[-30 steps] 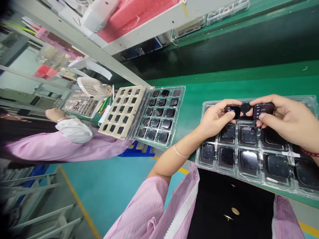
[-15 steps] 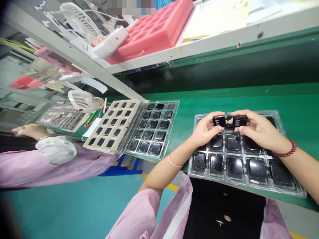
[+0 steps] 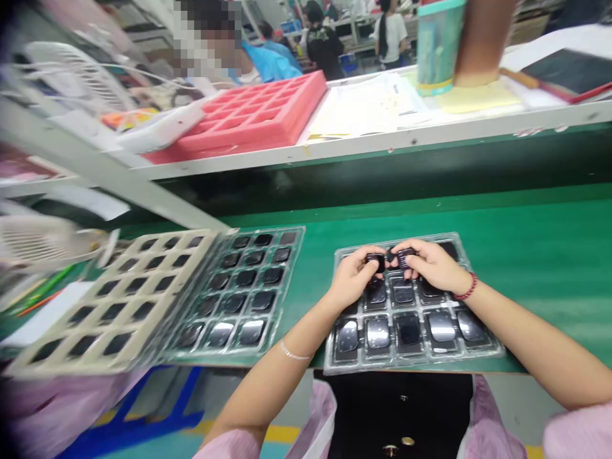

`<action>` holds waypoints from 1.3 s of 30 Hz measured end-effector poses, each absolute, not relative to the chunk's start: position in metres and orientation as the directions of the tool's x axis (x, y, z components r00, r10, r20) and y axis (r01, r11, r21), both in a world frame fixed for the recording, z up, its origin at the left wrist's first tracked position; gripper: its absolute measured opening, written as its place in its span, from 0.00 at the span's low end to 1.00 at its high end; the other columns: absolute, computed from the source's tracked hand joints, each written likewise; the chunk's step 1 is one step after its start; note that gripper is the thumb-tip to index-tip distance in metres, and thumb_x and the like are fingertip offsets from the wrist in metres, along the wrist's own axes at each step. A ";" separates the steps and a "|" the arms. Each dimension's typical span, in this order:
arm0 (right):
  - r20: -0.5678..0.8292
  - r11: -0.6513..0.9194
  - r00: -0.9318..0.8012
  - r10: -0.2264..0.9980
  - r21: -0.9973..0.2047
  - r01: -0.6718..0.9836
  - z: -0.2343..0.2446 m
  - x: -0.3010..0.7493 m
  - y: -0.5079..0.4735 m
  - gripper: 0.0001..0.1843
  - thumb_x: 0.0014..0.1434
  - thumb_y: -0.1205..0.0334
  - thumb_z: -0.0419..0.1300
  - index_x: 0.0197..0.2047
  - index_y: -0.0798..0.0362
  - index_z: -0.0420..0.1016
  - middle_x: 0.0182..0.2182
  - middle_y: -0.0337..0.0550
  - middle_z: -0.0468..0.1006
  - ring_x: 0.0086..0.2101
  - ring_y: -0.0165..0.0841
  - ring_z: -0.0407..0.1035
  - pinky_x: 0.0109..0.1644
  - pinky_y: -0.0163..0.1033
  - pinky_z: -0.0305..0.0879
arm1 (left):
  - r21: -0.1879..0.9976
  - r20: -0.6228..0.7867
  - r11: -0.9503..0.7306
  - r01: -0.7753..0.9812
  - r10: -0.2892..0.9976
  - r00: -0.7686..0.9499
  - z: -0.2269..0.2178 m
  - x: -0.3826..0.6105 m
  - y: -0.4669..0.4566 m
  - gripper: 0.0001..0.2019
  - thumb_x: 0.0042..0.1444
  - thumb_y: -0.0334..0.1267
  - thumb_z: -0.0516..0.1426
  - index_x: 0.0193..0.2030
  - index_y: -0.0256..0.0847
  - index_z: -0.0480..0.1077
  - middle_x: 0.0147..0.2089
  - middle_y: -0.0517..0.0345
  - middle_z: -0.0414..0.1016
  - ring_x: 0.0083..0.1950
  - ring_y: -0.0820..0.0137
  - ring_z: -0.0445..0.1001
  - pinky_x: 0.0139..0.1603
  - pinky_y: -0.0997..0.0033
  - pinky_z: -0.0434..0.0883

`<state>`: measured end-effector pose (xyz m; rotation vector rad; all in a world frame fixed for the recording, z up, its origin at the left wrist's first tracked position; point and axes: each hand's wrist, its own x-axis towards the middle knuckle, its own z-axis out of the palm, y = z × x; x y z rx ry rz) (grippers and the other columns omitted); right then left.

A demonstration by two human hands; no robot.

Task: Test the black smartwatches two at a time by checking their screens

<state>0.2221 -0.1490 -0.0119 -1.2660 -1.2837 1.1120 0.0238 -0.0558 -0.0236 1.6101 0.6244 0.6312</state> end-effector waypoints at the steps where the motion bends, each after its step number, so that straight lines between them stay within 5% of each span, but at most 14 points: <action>1: 0.047 0.045 0.019 0.999 -0.995 0.091 -0.012 0.222 -0.149 0.12 0.63 0.59 0.62 0.49 0.51 0.77 0.39 0.44 0.84 0.28 0.31 0.77 0.32 0.38 0.77 | 0.992 0.042 -0.116 0.057 0.711 0.702 -0.021 0.024 -0.056 0.14 0.60 0.38 0.56 0.50 0.37 0.74 0.46 0.50 0.79 0.38 0.69 0.79 0.40 0.69 0.79; 13: 0.052 0.052 0.005 0.999 -0.998 0.025 -0.014 0.223 -0.144 0.12 0.61 0.60 0.62 0.48 0.52 0.76 0.38 0.43 0.83 0.26 0.29 0.76 0.29 0.35 0.74 | 0.990 -0.005 -0.090 0.104 0.735 0.678 -0.010 0.025 -0.056 0.15 0.57 0.40 0.58 0.48 0.36 0.74 0.49 0.48 0.80 0.39 0.69 0.78 0.37 0.69 0.79; 23: 0.060 0.054 0.042 0.997 -0.988 0.148 -0.011 0.225 -0.149 0.18 0.62 0.58 0.63 0.55 0.48 0.75 0.48 0.48 0.83 0.35 0.36 0.79 0.35 0.41 0.79 | 0.983 0.071 -0.166 0.076 0.730 0.680 -0.028 0.025 -0.053 0.20 0.54 0.30 0.58 0.55 0.40 0.72 0.48 0.51 0.80 0.41 0.69 0.78 0.45 0.68 0.77; 39: 0.078 0.077 -0.005 0.997 -0.978 0.194 -0.009 0.223 -0.152 0.19 0.63 0.57 0.64 0.57 0.46 0.76 0.51 0.50 0.82 0.38 0.39 0.81 0.39 0.45 0.81 | 0.992 0.056 -0.121 0.046 0.721 0.691 -0.025 0.024 -0.053 0.18 0.56 0.31 0.58 0.54 0.38 0.72 0.42 0.53 0.78 0.36 0.71 0.75 0.43 0.68 0.75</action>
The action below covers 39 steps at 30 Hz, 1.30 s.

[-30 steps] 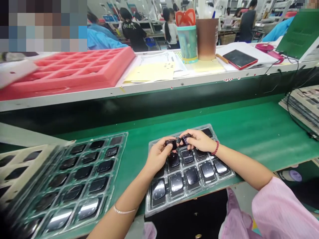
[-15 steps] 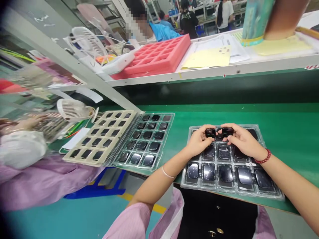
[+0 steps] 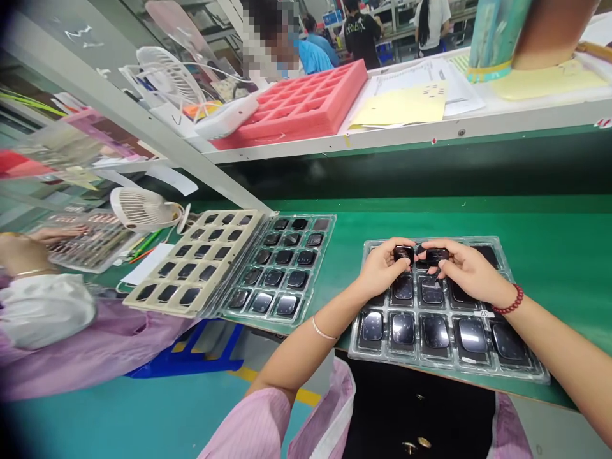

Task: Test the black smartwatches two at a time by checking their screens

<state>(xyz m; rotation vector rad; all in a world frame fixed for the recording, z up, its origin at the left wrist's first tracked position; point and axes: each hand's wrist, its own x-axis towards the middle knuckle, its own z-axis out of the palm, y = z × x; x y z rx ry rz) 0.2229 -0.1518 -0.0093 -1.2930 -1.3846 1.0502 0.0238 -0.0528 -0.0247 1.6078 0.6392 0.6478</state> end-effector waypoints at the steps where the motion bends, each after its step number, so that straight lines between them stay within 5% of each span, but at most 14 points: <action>1: 0.077 0.076 -0.001 0.997 -0.978 0.196 -0.009 0.223 -0.152 0.19 0.62 0.57 0.64 0.57 0.46 0.77 0.51 0.50 0.82 0.38 0.39 0.81 0.39 0.45 0.81 | 0.991 0.054 -0.123 0.051 0.720 0.692 -0.025 0.024 -0.053 0.18 0.56 0.32 0.58 0.54 0.39 0.71 0.42 0.53 0.78 0.36 0.71 0.75 0.43 0.68 0.75; 12: 0.085 0.077 0.024 0.996 -0.972 0.223 -0.011 0.224 -0.153 0.21 0.61 0.58 0.64 0.58 0.44 0.76 0.51 0.48 0.83 0.39 0.41 0.82 0.39 0.45 0.82 | 0.994 0.046 -0.103 0.040 0.717 0.696 -0.026 0.024 -0.053 0.22 0.55 0.30 0.59 0.57 0.41 0.69 0.44 0.54 0.78 0.39 0.70 0.77 0.45 0.67 0.76; 17: 0.090 0.084 0.014 0.996 -0.966 0.243 -0.012 0.224 -0.154 0.25 0.59 0.58 0.67 0.60 0.43 0.75 0.54 0.48 0.81 0.45 0.45 0.81 0.50 0.51 0.80 | 0.994 0.058 -0.105 0.025 0.715 0.696 -0.027 0.025 -0.053 0.21 0.54 0.31 0.59 0.56 0.40 0.69 0.44 0.53 0.78 0.40 0.69 0.77 0.46 0.66 0.76; 23: 0.079 0.069 0.029 0.996 -0.965 0.255 -0.008 0.224 -0.152 0.20 0.63 0.55 0.63 0.58 0.45 0.76 0.51 0.49 0.82 0.36 0.40 0.82 0.40 0.48 0.82 | 0.994 0.078 -0.113 0.005 0.717 0.693 -0.030 0.025 -0.052 0.17 0.56 0.32 0.58 0.54 0.39 0.70 0.48 0.51 0.77 0.41 0.69 0.77 0.43 0.68 0.76; 32: 0.103 0.093 0.026 0.994 -0.965 0.246 -0.006 0.221 -0.152 0.24 0.59 0.59 0.65 0.59 0.45 0.75 0.52 0.48 0.81 0.39 0.42 0.81 0.46 0.50 0.81 | 0.984 0.084 -0.171 0.053 0.704 0.705 -0.031 0.024 -0.051 0.24 0.51 0.26 0.56 0.57 0.41 0.69 0.48 0.53 0.76 0.38 0.71 0.77 0.36 0.75 0.72; 39: 0.077 0.065 0.037 0.996 -0.961 0.268 -0.007 0.223 -0.153 0.21 0.61 0.56 0.64 0.58 0.44 0.76 0.49 0.47 0.82 0.38 0.41 0.81 0.41 0.47 0.82 | 0.992 0.108 -0.119 -0.035 0.692 0.714 -0.032 0.024 -0.051 0.20 0.57 0.33 0.59 0.56 0.41 0.69 0.49 0.52 0.77 0.41 0.70 0.77 0.46 0.68 0.76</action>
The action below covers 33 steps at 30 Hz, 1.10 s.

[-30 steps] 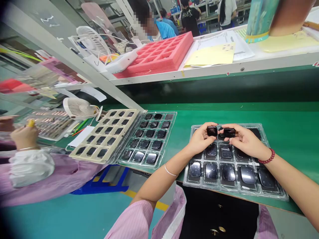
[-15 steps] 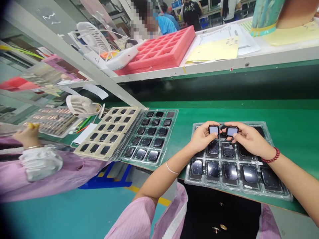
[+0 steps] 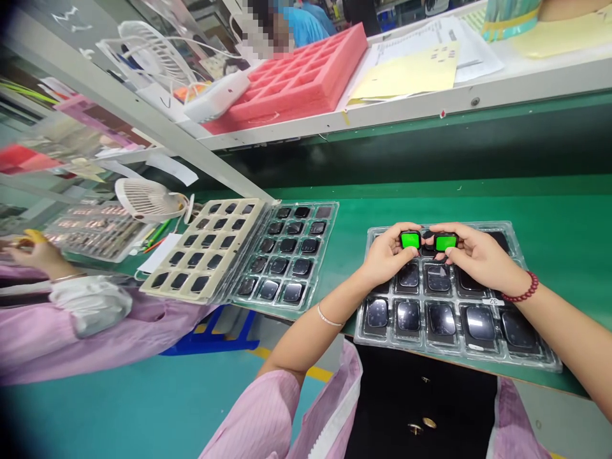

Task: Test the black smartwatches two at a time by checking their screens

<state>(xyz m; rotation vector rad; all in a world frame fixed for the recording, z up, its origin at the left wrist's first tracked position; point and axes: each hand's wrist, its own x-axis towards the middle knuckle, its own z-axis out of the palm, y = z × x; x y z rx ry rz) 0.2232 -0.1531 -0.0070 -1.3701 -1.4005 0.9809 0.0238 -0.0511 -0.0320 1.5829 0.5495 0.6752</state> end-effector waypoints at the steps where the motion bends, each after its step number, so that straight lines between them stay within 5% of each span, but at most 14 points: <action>1: 0.082 0.068 0.040 0.996 -0.961 0.268 -0.007 0.223 -0.153 0.21 0.61 0.57 0.65 0.58 0.44 0.76 0.49 0.47 0.82 0.38 0.41 0.81 0.41 0.47 0.82 | 0.992 0.107 -0.118 -0.034 0.696 0.710 -0.032 0.024 -0.051 0.20 0.56 0.33 0.60 0.57 0.41 0.69 0.49 0.52 0.77 0.41 0.70 0.77 0.46 0.69 0.76; 9: 0.062 0.050 0.037 0.997 -0.966 0.253 -0.007 0.223 -0.153 0.21 0.61 0.56 0.65 0.57 0.44 0.76 0.50 0.48 0.81 0.36 0.40 0.81 0.39 0.47 0.82 | 0.993 0.095 -0.113 -0.020 0.713 0.695 -0.034 0.025 -0.051 0.21 0.55 0.30 0.59 0.57 0.40 0.68 0.49 0.52 0.76 0.40 0.71 0.77 0.45 0.68 0.77; 18: 0.069 0.061 0.026 0.997 -0.971 0.229 -0.011 0.225 -0.153 0.23 0.59 0.59 0.66 0.58 0.42 0.75 0.55 0.47 0.80 0.41 0.42 0.81 0.48 0.51 0.81 | 0.990 0.077 -0.136 0.032 0.724 0.686 -0.029 0.024 -0.053 0.23 0.54 0.29 0.59 0.58 0.42 0.68 0.48 0.52 0.78 0.43 0.69 0.77 0.47 0.67 0.76; 27: 0.068 0.061 0.021 0.997 -0.965 0.255 -0.009 0.226 -0.153 0.20 0.62 0.54 0.65 0.57 0.43 0.77 0.50 0.46 0.82 0.37 0.40 0.81 0.43 0.49 0.81 | 0.991 0.114 -0.132 -0.026 0.721 0.683 -0.028 0.023 -0.052 0.15 0.57 0.39 0.62 0.51 0.38 0.73 0.46 0.52 0.78 0.36 0.73 0.75 0.41 0.70 0.74; 33: 0.022 0.018 0.016 1.000 -0.977 0.213 -0.006 0.228 -0.152 0.19 0.65 0.45 0.62 0.53 0.45 0.79 0.47 0.48 0.83 0.34 0.40 0.80 0.36 0.47 0.80 | 0.996 0.074 -0.024 -0.081 0.704 0.706 -0.027 0.024 -0.052 0.21 0.56 0.53 0.63 0.47 0.36 0.74 0.45 0.50 0.77 0.37 0.71 0.76 0.38 0.71 0.76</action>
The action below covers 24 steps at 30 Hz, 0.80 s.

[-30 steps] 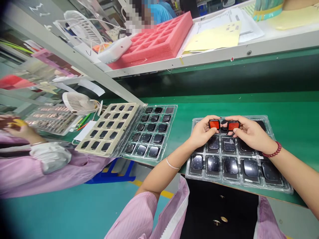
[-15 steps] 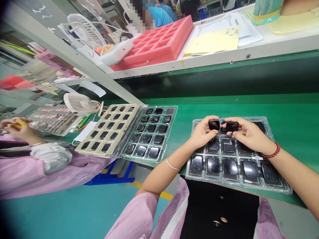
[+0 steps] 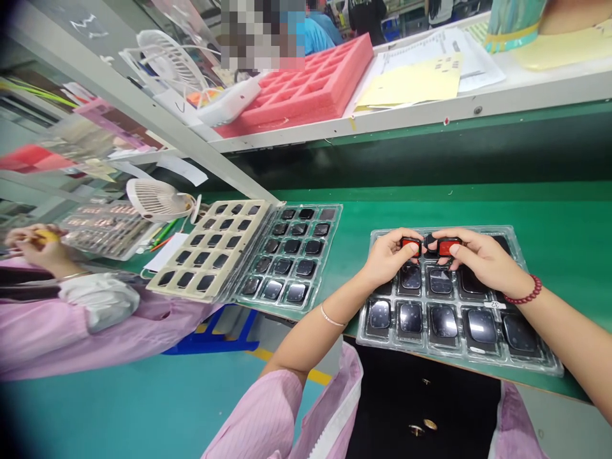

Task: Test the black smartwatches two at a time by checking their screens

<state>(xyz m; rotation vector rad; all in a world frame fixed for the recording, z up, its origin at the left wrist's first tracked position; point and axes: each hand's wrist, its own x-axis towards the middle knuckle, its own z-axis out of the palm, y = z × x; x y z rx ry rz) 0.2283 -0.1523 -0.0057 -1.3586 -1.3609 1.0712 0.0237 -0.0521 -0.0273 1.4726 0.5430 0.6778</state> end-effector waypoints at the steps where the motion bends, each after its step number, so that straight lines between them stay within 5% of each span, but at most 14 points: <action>1: 0.011 0.007 0.018 1.000 -0.977 0.211 -0.005 0.228 -0.152 0.19 0.65 0.44 0.61 0.52 0.46 0.80 0.46 0.48 0.83 0.34 0.40 0.80 0.35 0.47 0.79 | 0.996 0.060 0.003 -0.086 0.700 0.712 -0.027 0.024 -0.052 0.22 0.56 0.55 0.63 0.46 0.36 0.74 0.44 0.50 0.77 0.38 0.71 0.76 0.37 0.71 0.76; 11: -0.031 -0.042 0.057 0.998 -0.977 0.211 -0.004 0.227 -0.154 0.21 0.59 0.40 0.66 0.43 0.48 0.80 0.34 0.45 0.84 0.25 0.34 0.74 0.31 0.44 0.76 | 1.000 -0.006 0.010 -0.002 0.690 0.724 -0.021 0.022 -0.048 0.21 0.65 0.53 0.54 0.54 0.38 0.72 0.51 0.47 0.78 0.35 0.70 0.80 0.28 0.76 0.69; 19: 0.044 0.025 0.089 0.995 -0.977 0.212 -0.006 0.225 -0.154 0.17 0.59 0.50 0.68 0.49 0.45 0.76 0.41 0.44 0.83 0.29 0.35 0.76 0.33 0.43 0.77 | 0.998 0.059 -0.038 -0.045 0.663 0.746 -0.028 0.024 -0.049 0.21 0.64 0.40 0.56 0.63 0.41 0.67 0.54 0.48 0.78 0.44 0.68 0.81 0.34 0.75 0.73; 24: 0.048 0.033 0.079 0.996 -0.983 0.181 -0.007 0.225 -0.153 0.22 0.57 0.54 0.69 0.53 0.48 0.74 0.43 0.47 0.82 0.32 0.36 0.78 0.33 0.42 0.79 | 0.995 0.103 -0.065 -0.080 0.672 0.733 -0.033 0.025 -0.050 0.23 0.58 0.30 0.57 0.62 0.42 0.67 0.56 0.49 0.76 0.47 0.67 0.81 0.50 0.65 0.77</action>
